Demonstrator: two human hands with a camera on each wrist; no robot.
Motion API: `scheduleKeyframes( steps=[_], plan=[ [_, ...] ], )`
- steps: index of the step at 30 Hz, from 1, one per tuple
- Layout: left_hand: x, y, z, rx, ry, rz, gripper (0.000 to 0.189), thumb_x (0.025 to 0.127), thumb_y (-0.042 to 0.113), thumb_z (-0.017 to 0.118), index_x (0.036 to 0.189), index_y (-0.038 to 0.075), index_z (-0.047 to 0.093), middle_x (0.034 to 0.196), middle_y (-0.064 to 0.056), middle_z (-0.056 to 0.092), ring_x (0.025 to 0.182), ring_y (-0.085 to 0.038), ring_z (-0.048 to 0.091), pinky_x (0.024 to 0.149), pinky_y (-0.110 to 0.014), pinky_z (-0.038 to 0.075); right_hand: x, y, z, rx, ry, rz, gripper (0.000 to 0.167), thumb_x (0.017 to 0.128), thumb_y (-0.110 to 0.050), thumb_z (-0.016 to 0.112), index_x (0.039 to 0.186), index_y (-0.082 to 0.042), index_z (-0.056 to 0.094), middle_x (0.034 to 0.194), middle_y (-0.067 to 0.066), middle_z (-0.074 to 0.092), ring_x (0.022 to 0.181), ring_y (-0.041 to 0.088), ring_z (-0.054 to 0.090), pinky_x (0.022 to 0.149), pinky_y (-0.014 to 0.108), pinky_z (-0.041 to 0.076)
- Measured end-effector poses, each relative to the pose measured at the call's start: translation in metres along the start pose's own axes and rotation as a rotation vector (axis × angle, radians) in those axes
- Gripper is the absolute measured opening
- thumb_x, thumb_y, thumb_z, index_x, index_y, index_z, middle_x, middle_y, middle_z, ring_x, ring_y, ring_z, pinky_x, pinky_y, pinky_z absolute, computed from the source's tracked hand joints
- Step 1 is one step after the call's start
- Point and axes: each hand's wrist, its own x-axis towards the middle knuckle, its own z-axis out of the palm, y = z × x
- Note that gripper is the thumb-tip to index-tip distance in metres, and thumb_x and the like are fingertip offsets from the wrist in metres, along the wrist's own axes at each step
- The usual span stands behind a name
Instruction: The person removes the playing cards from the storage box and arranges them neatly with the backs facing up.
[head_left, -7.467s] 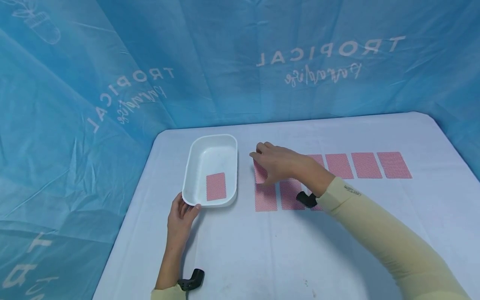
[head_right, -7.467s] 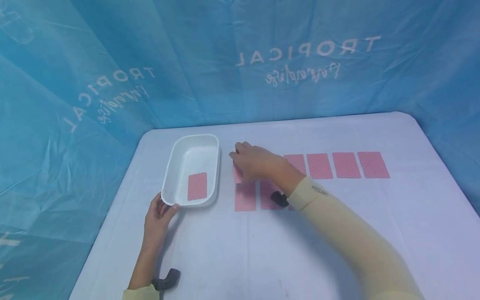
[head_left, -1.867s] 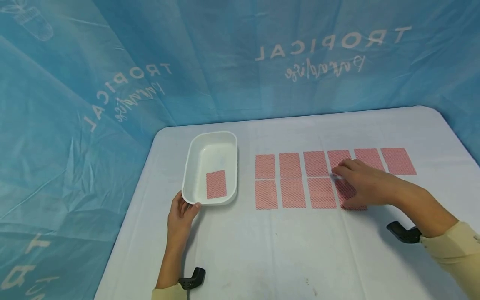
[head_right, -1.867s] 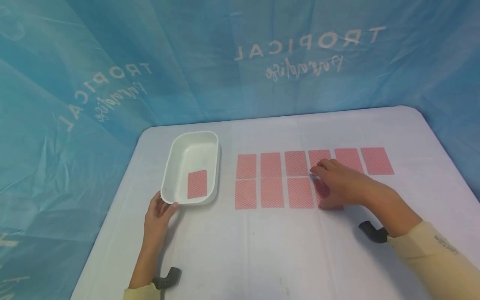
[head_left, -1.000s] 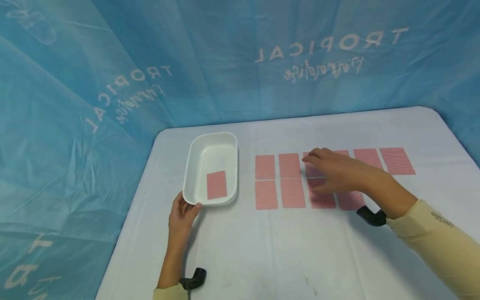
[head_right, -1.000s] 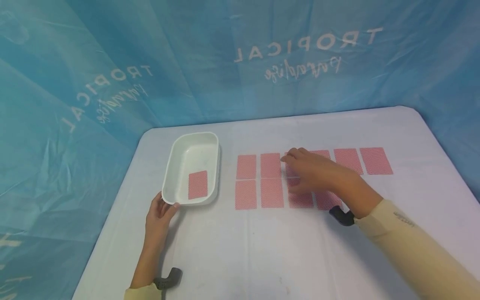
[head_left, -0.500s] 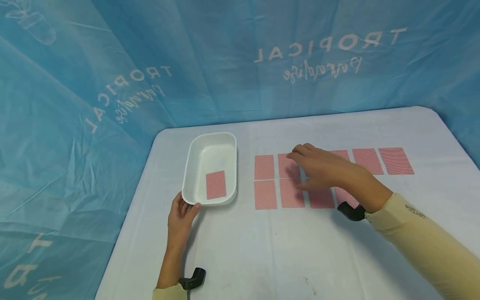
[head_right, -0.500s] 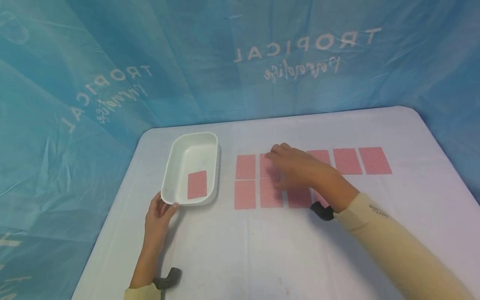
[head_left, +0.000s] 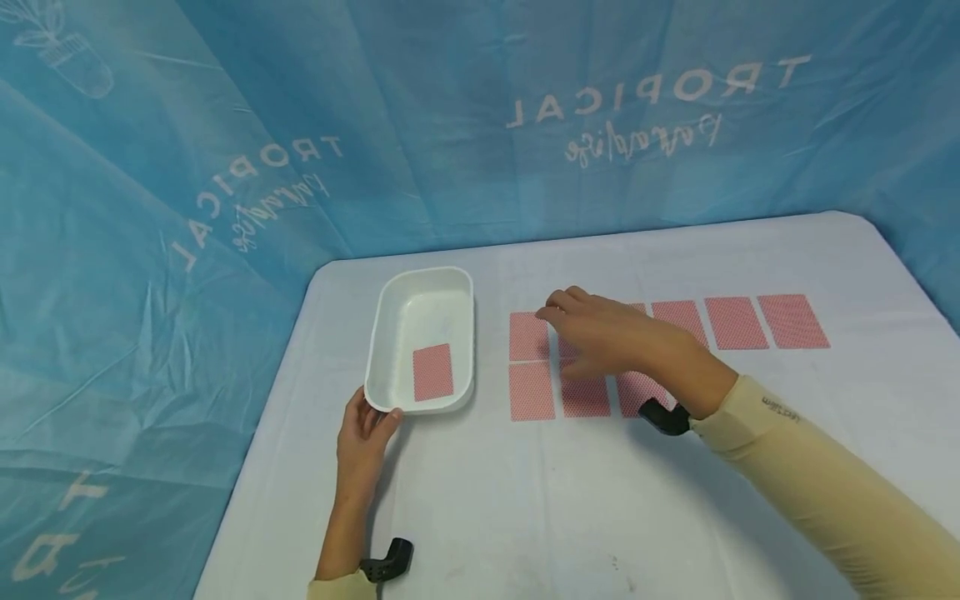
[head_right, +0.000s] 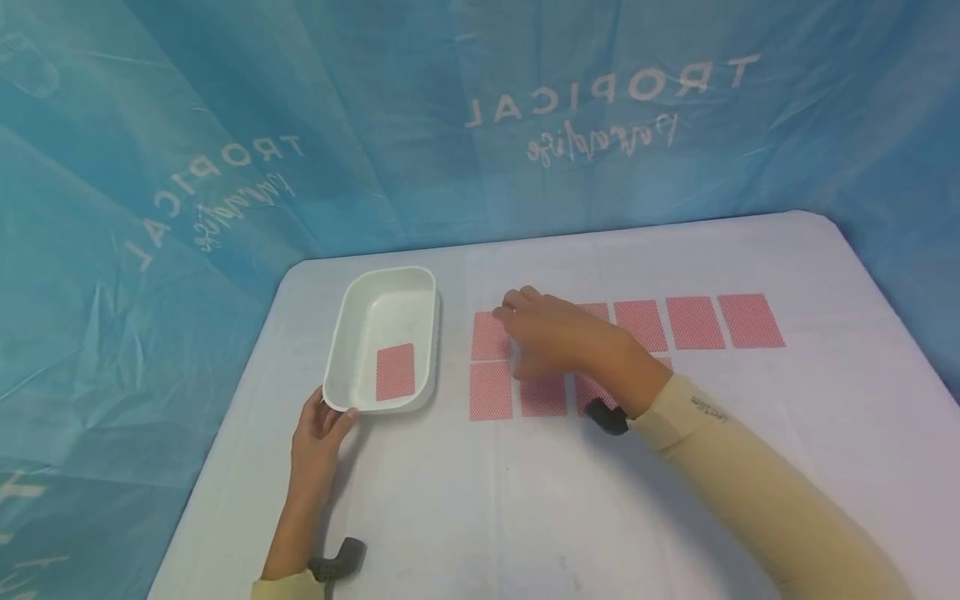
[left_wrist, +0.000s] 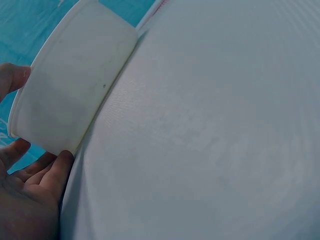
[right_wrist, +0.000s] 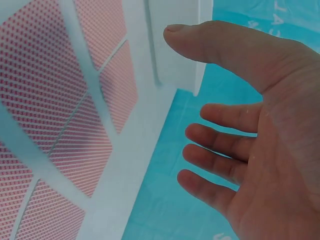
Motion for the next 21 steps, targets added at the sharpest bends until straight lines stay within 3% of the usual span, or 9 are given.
scheduleKeyframes(
  steps=[8, 15, 21],
  plan=[
    [0.000, 0.000, 0.000, -0.008, -0.012, -0.020, 0.074, 0.089, 0.025, 0.071, 0.150, 0.017, 0.029, 0.148, -0.002, 0.037, 0.135, -0.015, 0.037, 0.095, -0.015, 0.043, 0.011, -0.013, -0.005, 0.004, 0.012, -0.011, 0.073, 0.077, -0.033, 0.075, 0.137, -0.003, 0.046, 0.128, 0.007, 0.046, 0.117, 0.023, 0.041, 0.098, 0.037, 0.044],
    [-0.010, 0.028, 0.001, 0.001, -0.026, -0.026, 0.073, 0.090, 0.021, 0.069, 0.149, 0.008, 0.029, 0.148, -0.008, 0.037, 0.135, -0.021, 0.036, 0.094, -0.015, 0.043, 0.022, -0.019, -0.004, -0.027, 0.011, -0.042, 0.075, 0.080, -0.040, 0.075, 0.137, -0.002, 0.046, 0.127, 0.008, 0.046, 0.116, 0.024, 0.042, 0.097, 0.036, 0.043],
    [-0.011, 0.031, 0.003, 0.014, -0.019, -0.014, 0.072, 0.090, 0.020, 0.069, 0.149, 0.007, 0.029, 0.148, -0.011, 0.037, 0.135, -0.024, 0.037, 0.094, -0.015, 0.043, 0.034, -0.026, -0.005, -0.006, -0.003, -0.041, 0.073, 0.081, -0.040, 0.073, 0.138, -0.003, 0.045, 0.129, 0.006, 0.046, 0.118, 0.022, 0.040, 0.098, 0.035, 0.043]
  ],
)
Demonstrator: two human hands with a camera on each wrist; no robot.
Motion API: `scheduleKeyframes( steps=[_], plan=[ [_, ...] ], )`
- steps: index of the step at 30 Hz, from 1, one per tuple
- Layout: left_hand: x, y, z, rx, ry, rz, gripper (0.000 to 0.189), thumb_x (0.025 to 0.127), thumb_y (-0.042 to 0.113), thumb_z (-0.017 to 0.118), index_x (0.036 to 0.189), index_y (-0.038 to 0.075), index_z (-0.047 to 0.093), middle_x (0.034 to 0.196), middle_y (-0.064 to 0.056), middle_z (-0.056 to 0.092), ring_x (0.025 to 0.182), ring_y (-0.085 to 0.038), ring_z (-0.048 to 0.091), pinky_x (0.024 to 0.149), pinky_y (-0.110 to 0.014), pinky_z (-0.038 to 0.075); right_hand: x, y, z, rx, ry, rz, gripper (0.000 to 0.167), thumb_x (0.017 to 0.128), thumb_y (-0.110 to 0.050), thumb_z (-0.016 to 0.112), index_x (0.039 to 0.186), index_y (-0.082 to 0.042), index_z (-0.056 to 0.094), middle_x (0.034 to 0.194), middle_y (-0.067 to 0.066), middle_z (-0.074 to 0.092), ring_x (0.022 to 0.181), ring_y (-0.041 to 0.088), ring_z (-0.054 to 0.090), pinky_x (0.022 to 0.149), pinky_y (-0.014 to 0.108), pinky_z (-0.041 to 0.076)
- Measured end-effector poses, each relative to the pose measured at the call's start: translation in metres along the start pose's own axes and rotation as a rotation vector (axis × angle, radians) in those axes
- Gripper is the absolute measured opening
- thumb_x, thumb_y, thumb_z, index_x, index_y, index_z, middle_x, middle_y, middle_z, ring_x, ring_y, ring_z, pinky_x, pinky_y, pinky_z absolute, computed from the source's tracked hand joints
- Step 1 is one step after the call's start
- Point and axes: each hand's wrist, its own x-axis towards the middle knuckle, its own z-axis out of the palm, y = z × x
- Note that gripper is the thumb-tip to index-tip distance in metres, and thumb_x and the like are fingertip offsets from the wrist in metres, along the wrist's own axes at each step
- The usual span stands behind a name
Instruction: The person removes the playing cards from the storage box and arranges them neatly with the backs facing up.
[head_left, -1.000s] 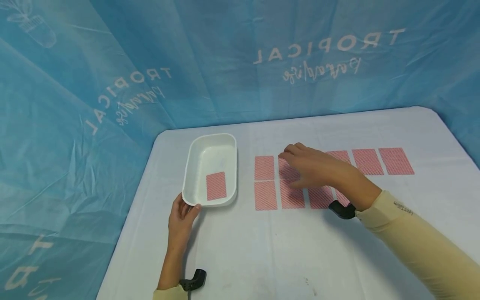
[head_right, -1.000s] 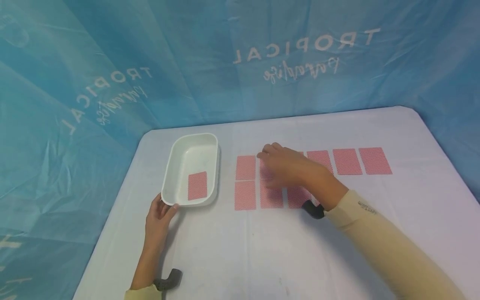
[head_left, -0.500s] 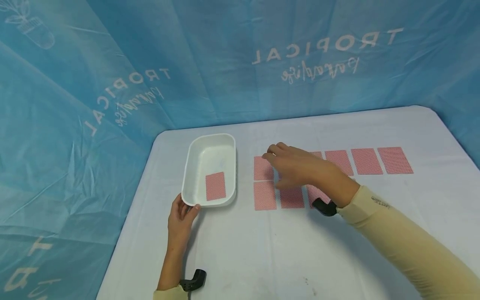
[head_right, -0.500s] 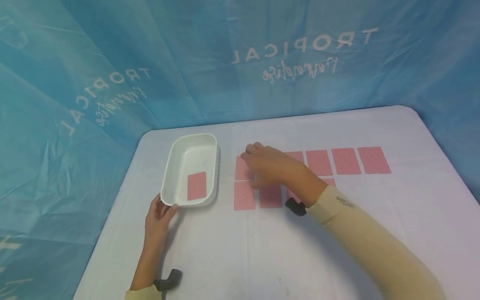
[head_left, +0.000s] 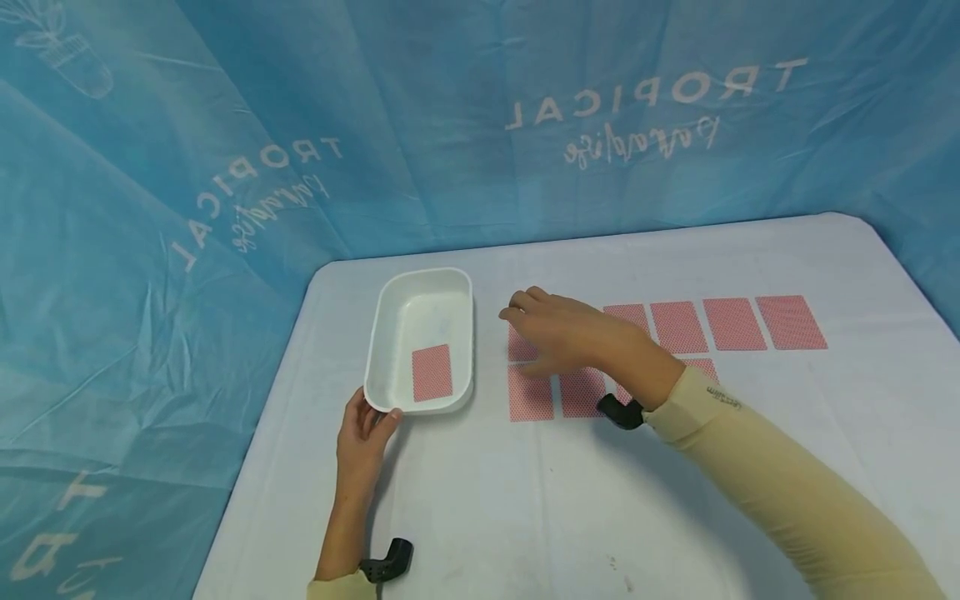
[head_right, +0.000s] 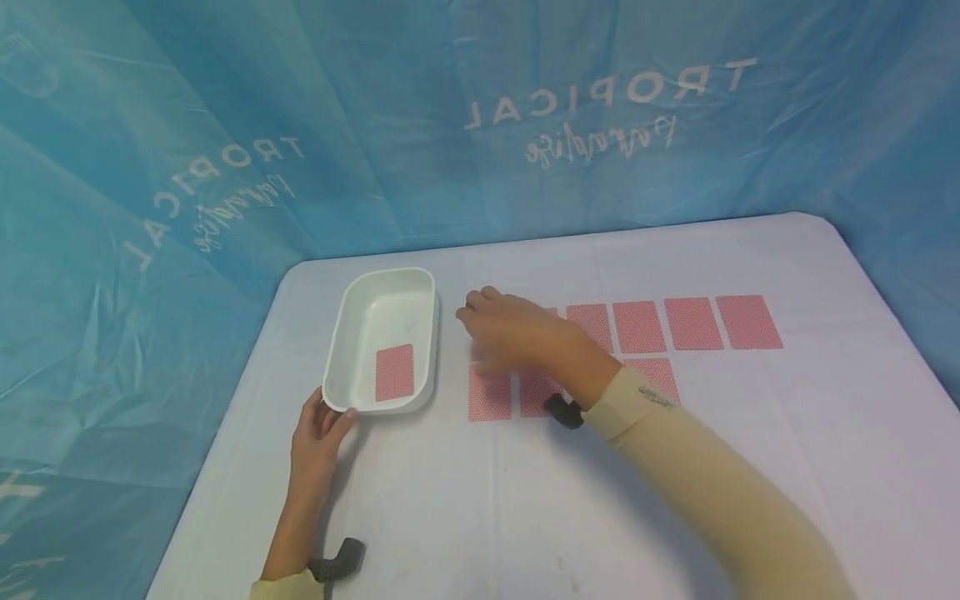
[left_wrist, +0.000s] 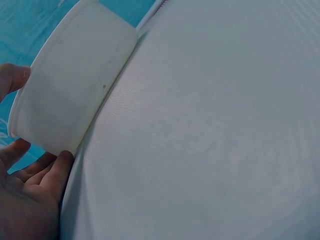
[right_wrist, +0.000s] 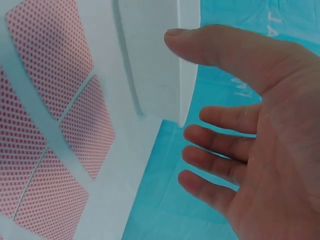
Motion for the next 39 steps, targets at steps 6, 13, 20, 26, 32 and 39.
scheduleKeyframes(
  steps=[6, 13, 20, 26, 32, 39],
  plan=[
    [-0.001, 0.003, 0.000, -0.001, 0.002, 0.007, 0.072, 0.090, 0.020, 0.069, 0.149, 0.006, 0.030, 0.147, -0.013, 0.038, 0.135, -0.026, 0.037, 0.093, -0.014, 0.044, 0.013, -0.006, -0.001, 0.015, -0.028, 0.015, 0.075, 0.080, -0.041, 0.073, 0.140, -0.006, 0.045, 0.129, 0.004, 0.046, 0.118, 0.020, 0.040, 0.098, 0.034, 0.044],
    [0.000, 0.000, 0.000, 0.006, 0.009, 0.007, 0.070, 0.091, 0.017, 0.068, 0.148, 0.006, 0.030, 0.146, -0.012, 0.039, 0.134, -0.023, 0.039, 0.093, -0.014, 0.044, 0.030, -0.017, -0.004, 0.017, -0.024, -0.006, 0.079, 0.077, -0.037, 0.075, 0.142, -0.006, 0.044, 0.131, 0.004, 0.046, 0.121, 0.021, 0.039, 0.099, 0.033, 0.043],
    [0.010, -0.026, -0.003, -0.017, 0.009, 0.004, 0.072, 0.089, 0.024, 0.071, 0.149, 0.017, 0.031, 0.146, -0.004, 0.040, 0.133, -0.018, 0.039, 0.094, -0.015, 0.043, 0.045, -0.026, -0.005, 0.011, -0.019, -0.021, 0.081, 0.076, -0.040, 0.075, 0.143, -0.009, 0.042, 0.135, 0.002, 0.043, 0.123, 0.019, 0.037, 0.101, 0.031, 0.041],
    [0.011, -0.032, -0.003, -0.021, 0.016, 0.030, 0.073, 0.088, 0.028, 0.072, 0.149, 0.019, 0.032, 0.146, -0.002, 0.040, 0.133, -0.016, 0.039, 0.094, -0.016, 0.044, 0.054, -0.031, -0.003, 0.031, 0.008, -0.042, 0.079, 0.077, -0.040, 0.074, 0.143, -0.008, 0.042, 0.133, 0.003, 0.044, 0.120, 0.018, 0.038, 0.098, 0.030, 0.043],
    [0.011, -0.032, -0.002, -0.016, 0.019, 0.018, 0.074, 0.088, 0.027, 0.072, 0.149, 0.019, 0.031, 0.146, -0.002, 0.040, 0.134, -0.016, 0.039, 0.094, -0.016, 0.043, 0.062, -0.033, 0.004, 0.018, 0.007, -0.027, 0.082, 0.076, -0.044, 0.073, 0.144, -0.012, 0.041, 0.133, 0.003, 0.043, 0.119, 0.018, 0.039, 0.097, 0.031, 0.044],
    [0.011, -0.033, -0.002, -0.013, 0.025, 0.018, 0.074, 0.088, 0.026, 0.072, 0.149, 0.019, 0.031, 0.146, -0.003, 0.040, 0.134, -0.017, 0.039, 0.094, -0.016, 0.043, 0.073, -0.040, 0.011, 0.005, 0.000, -0.032, 0.081, 0.078, -0.045, 0.072, 0.144, -0.013, 0.040, 0.135, 0.004, 0.041, 0.119, 0.019, 0.039, 0.095, 0.031, 0.045]
  ],
)
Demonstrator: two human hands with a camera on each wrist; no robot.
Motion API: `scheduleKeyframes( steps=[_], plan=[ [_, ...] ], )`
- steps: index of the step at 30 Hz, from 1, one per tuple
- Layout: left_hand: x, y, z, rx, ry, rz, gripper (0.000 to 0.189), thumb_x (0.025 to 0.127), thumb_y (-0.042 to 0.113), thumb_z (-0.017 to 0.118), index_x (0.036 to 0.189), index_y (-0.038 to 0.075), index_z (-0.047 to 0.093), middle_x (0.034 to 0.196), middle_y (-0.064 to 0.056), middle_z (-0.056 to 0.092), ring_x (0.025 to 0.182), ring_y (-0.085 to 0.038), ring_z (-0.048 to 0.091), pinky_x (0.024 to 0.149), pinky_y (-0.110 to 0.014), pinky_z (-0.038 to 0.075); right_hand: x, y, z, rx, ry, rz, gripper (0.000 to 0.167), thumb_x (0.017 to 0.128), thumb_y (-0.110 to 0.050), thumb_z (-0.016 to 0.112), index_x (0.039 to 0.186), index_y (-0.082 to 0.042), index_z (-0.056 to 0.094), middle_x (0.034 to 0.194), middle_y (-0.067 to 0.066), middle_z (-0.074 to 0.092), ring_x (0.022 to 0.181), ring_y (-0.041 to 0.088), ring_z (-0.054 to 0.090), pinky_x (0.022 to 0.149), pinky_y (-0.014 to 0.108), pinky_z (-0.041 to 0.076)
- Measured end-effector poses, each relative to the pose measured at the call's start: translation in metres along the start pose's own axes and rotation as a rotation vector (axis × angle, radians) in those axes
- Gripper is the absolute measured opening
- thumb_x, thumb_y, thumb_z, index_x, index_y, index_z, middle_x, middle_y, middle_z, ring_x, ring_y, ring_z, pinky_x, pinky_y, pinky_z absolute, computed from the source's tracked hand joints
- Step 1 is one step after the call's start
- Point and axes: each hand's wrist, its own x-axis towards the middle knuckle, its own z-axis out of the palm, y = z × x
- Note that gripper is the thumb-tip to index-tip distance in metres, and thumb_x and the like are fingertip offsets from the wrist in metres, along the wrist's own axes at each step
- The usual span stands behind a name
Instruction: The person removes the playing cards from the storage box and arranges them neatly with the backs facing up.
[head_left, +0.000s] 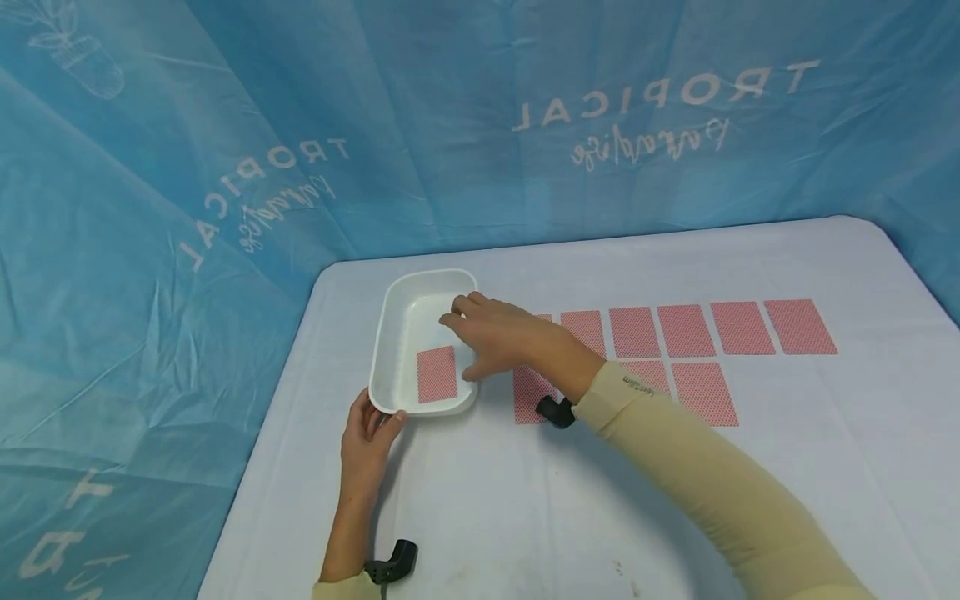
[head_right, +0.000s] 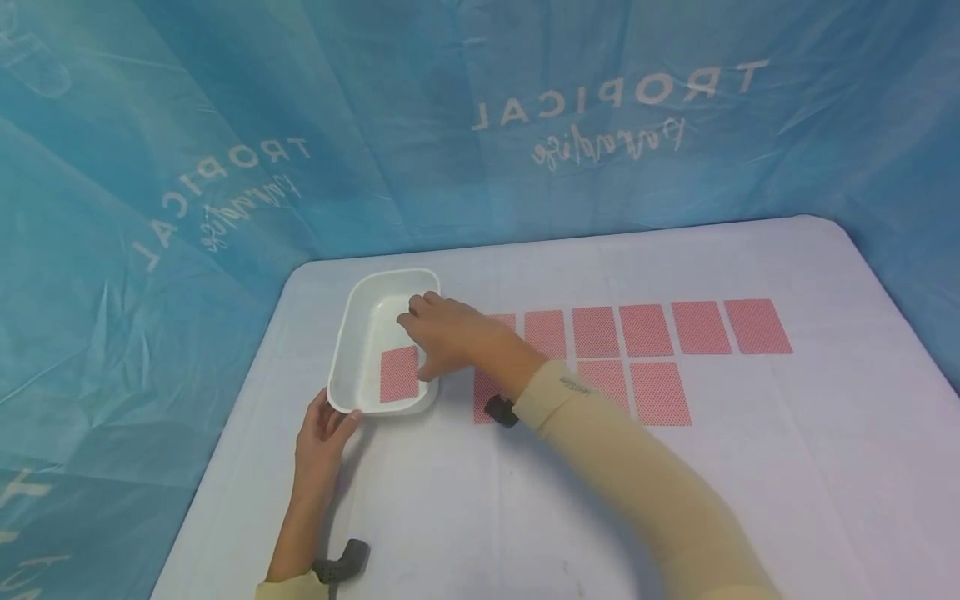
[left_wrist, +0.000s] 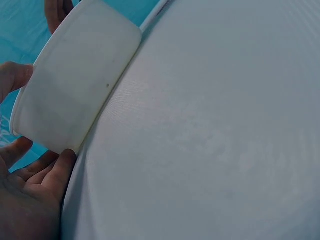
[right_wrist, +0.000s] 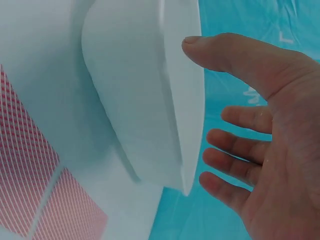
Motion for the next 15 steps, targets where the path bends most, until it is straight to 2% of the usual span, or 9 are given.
scheduleKeyframes(
  steps=[4, 9, 11, 15],
  plan=[
    [-0.001, 0.000, 0.001, -0.006, 0.000, -0.006, 0.074, 0.088, 0.026, 0.073, 0.149, 0.019, 0.032, 0.146, -0.003, 0.040, 0.133, -0.017, 0.039, 0.094, -0.016, 0.044, 0.003, -0.005, 0.004, 0.017, -0.018, -0.001, 0.081, 0.078, -0.043, 0.075, 0.145, -0.014, 0.039, 0.136, 0.004, 0.040, 0.119, 0.018, 0.038, 0.094, 0.031, 0.046],
    [0.000, 0.001, 0.000, -0.009, -0.009, -0.015, 0.074, 0.087, 0.028, 0.073, 0.149, 0.019, 0.032, 0.147, -0.002, 0.040, 0.133, -0.016, 0.039, 0.094, -0.015, 0.043, 0.007, -0.010, 0.008, -0.019, -0.023, -0.013, 0.083, 0.078, -0.043, 0.075, 0.145, -0.013, 0.037, 0.136, 0.006, 0.040, 0.121, 0.020, 0.037, 0.096, 0.031, 0.044],
    [-0.002, 0.008, -0.001, -0.002, -0.013, -0.026, 0.074, 0.088, 0.025, 0.072, 0.149, 0.016, 0.031, 0.147, -0.004, 0.039, 0.134, -0.018, 0.039, 0.094, -0.015, 0.043, 0.009, -0.012, 0.010, -0.036, -0.026, -0.021, 0.084, 0.078, -0.044, 0.074, 0.145, -0.012, 0.036, 0.136, 0.006, 0.041, 0.121, 0.021, 0.037, 0.097, 0.032, 0.044],
    [-0.001, 0.008, -0.001, 0.003, -0.006, -0.025, 0.073, 0.089, 0.025, 0.071, 0.149, 0.016, 0.032, 0.147, -0.004, 0.039, 0.133, -0.018, 0.040, 0.093, -0.015, 0.044, 0.012, -0.015, 0.013, -0.054, -0.028, -0.029, 0.085, 0.077, -0.044, 0.075, 0.144, -0.011, 0.036, 0.133, 0.007, 0.043, 0.118, 0.021, 0.039, 0.095, 0.032, 0.045]
  ],
)
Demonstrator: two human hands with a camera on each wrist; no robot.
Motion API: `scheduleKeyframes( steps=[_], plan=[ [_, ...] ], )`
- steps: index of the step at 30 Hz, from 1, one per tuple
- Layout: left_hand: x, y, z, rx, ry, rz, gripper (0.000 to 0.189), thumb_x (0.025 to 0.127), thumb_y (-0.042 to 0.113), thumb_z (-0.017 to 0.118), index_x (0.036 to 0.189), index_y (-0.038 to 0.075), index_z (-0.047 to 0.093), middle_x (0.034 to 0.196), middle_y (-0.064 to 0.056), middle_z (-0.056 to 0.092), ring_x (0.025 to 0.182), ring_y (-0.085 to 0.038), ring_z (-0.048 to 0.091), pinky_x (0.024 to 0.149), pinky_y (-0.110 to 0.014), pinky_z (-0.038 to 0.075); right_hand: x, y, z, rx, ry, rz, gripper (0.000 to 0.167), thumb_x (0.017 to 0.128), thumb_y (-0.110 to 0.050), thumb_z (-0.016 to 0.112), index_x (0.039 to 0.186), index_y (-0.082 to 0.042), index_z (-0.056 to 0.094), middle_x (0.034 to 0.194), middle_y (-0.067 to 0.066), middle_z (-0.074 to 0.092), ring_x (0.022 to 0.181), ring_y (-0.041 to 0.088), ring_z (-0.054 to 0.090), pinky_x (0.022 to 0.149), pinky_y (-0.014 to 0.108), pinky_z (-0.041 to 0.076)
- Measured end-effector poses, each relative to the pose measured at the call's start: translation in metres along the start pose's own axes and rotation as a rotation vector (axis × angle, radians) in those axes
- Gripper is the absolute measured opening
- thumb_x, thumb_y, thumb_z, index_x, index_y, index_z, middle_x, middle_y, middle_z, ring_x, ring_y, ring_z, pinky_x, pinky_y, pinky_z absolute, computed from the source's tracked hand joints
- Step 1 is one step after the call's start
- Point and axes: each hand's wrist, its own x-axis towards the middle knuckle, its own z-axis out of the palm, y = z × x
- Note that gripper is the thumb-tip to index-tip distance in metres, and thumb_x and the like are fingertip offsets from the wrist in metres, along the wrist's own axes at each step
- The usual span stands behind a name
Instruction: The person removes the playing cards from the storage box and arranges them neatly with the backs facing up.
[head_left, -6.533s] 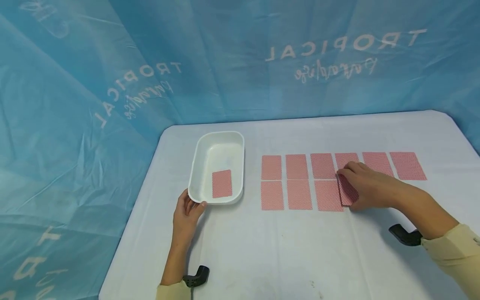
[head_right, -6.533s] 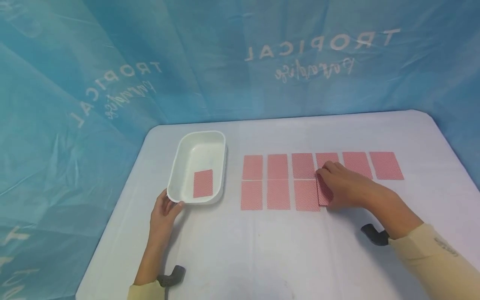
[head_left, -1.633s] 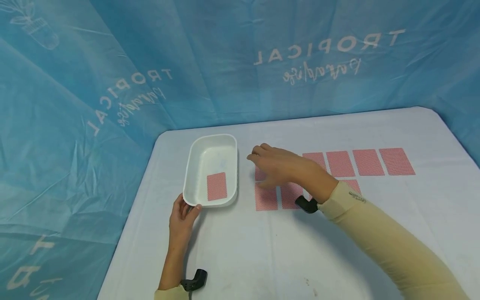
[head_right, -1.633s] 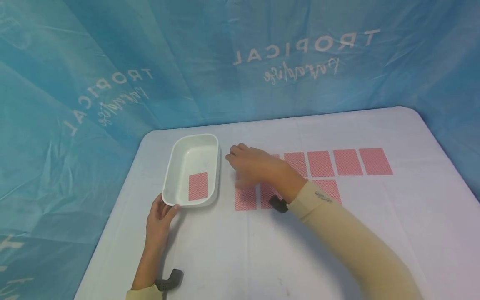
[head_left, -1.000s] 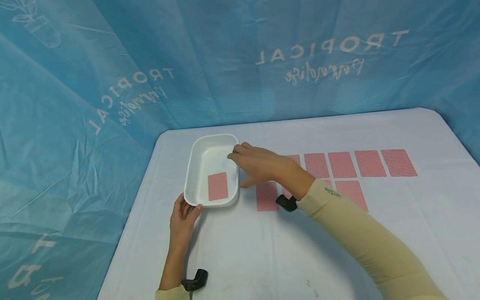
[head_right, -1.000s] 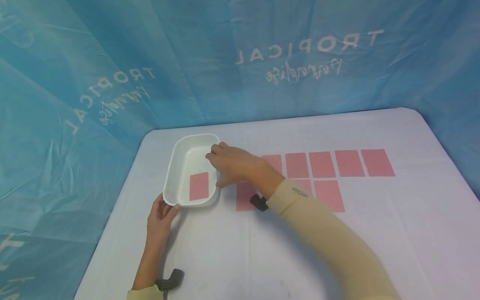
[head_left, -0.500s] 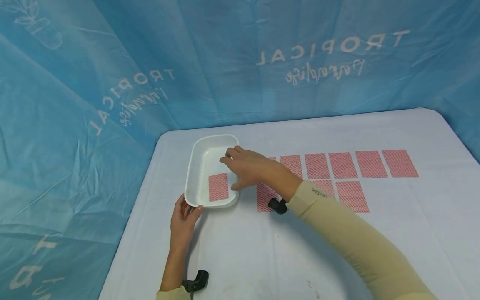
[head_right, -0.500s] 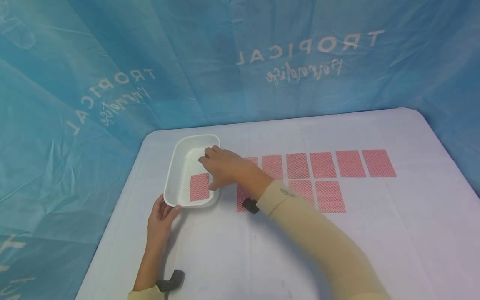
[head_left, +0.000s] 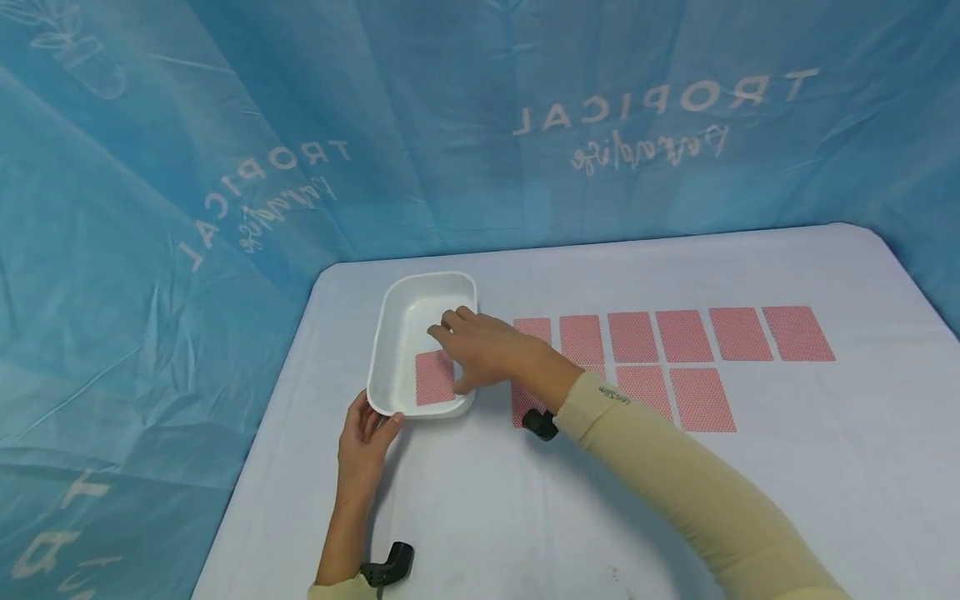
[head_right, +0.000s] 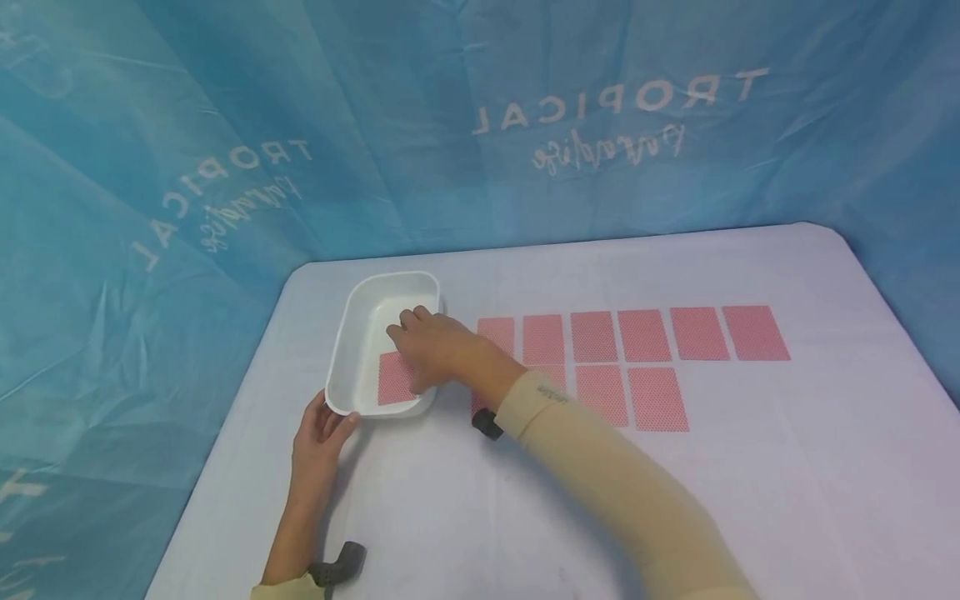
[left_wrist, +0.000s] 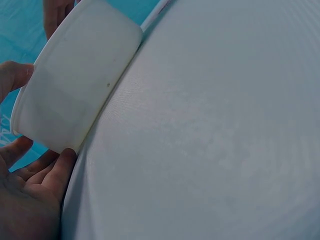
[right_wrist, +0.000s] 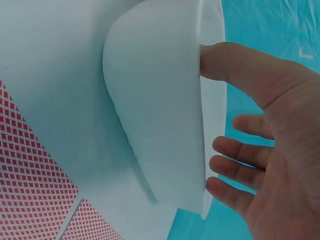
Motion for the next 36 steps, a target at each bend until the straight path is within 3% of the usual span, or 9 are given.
scheduleKeyframes(
  steps=[9, 15, 21, 30, 36],
  plan=[
    [0.001, -0.006, 0.001, 0.022, 0.021, 0.026, 0.071, 0.088, 0.031, 0.072, 0.147, 0.018, 0.035, 0.145, -0.003, 0.041, 0.132, -0.018, 0.041, 0.092, -0.014, 0.044, 0.018, -0.008, 0.011, -0.029, -0.029, -0.008, 0.081, 0.074, -0.045, 0.076, 0.139, -0.008, 0.044, 0.128, 0.007, 0.045, 0.113, 0.021, 0.041, 0.095, 0.033, 0.043],
    [0.000, -0.007, 0.000, 0.033, 0.020, 0.016, 0.071, 0.088, 0.032, 0.072, 0.147, 0.018, 0.035, 0.145, -0.003, 0.043, 0.132, -0.018, 0.042, 0.092, -0.015, 0.044, 0.027, -0.017, 0.016, -0.051, -0.101, 0.033, 0.081, 0.073, -0.050, 0.077, 0.135, -0.008, 0.047, 0.124, 0.006, 0.046, 0.111, 0.020, 0.040, 0.094, 0.033, 0.044],
    [0.000, -0.003, -0.001, 0.018, 0.005, 0.010, 0.071, 0.088, 0.031, 0.072, 0.147, 0.018, 0.035, 0.146, -0.003, 0.042, 0.132, -0.018, 0.041, 0.093, -0.015, 0.043, 0.035, -0.020, 0.025, -0.062, -0.142, 0.073, 0.079, 0.072, -0.050, 0.079, 0.134, -0.010, 0.050, 0.122, 0.004, 0.048, 0.109, 0.020, 0.041, 0.092, 0.033, 0.045],
    [-0.002, 0.004, 0.001, -0.003, -0.025, -0.018, 0.071, 0.088, 0.020, 0.072, 0.147, 0.012, 0.034, 0.145, -0.007, 0.042, 0.132, -0.021, 0.042, 0.093, -0.015, 0.044, 0.044, -0.022, 0.038, -0.116, -0.172, 0.064, 0.077, 0.076, -0.049, 0.074, 0.135, -0.007, 0.048, 0.126, 0.005, 0.045, 0.112, 0.020, 0.040, 0.093, 0.034, 0.043],
    [0.001, -0.002, -0.003, 0.007, -0.014, 0.013, 0.071, 0.088, 0.029, 0.072, 0.147, 0.018, 0.034, 0.145, -0.003, 0.042, 0.131, -0.018, 0.042, 0.094, -0.014, 0.043, 0.050, -0.024, 0.041, -0.144, -0.175, 0.060, 0.073, 0.077, -0.047, 0.072, 0.134, -0.008, 0.048, 0.126, 0.004, 0.046, 0.111, 0.019, 0.042, 0.092, 0.034, 0.043]
  ],
)
